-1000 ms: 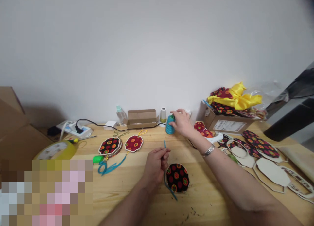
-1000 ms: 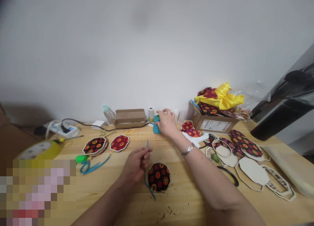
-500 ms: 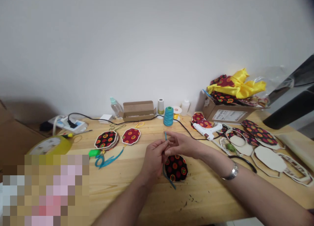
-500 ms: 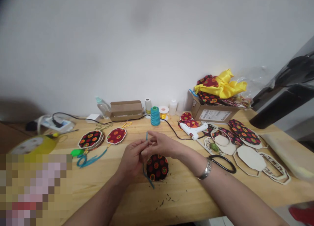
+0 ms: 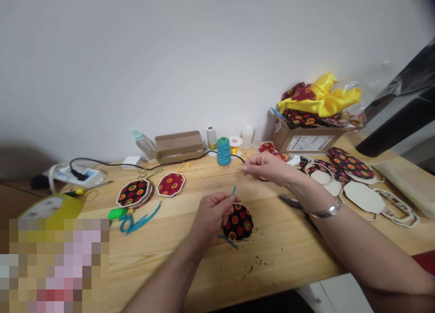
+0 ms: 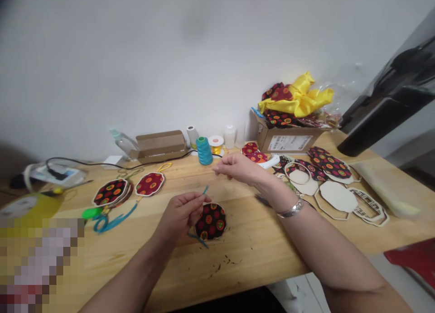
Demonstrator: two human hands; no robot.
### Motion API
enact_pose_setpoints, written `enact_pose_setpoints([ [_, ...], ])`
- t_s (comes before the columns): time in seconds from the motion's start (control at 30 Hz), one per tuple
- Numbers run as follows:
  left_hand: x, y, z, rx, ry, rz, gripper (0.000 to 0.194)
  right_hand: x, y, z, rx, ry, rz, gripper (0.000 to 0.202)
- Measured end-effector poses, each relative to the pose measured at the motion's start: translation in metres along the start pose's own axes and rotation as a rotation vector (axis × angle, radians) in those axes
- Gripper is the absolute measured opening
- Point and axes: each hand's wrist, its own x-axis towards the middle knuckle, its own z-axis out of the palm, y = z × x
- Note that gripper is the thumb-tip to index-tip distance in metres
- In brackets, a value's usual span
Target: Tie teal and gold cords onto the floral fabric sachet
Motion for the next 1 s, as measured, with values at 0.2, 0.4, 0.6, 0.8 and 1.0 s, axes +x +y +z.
enact_pose_setpoints([
  [0.2,0.0,-0.002,0.0,0.045,0.01,-0.026,0.03,0.011,0.012,0.007,-0.19,0.08,-0.113,0.031],
  [0.4,0.002,-0.003,-0.002,-0.002,0.031,-0.034,0.027,-0.04,0.012,-0.004,-0.729,0.237,-0.083,0.021],
  [0.6,0.004,-0.003,-0.001,-0.014,0.052,-0.028,0.026,-0.122,0.06,-0.02,-1.117,0.229,0.201,0.023],
  [0.8,0.004,-0.002,-0.001,-0.012,0.065,-0.023,0.026,-0.15,0.085,-0.021,-1.135,0.357,0.305,0.027],
  [1.0,0.004,0.0,-0.002,0.005,0.078,-0.024,0.026,-0.152,0.081,-0.025,-1.05,0.294,0.46,0.029],
])
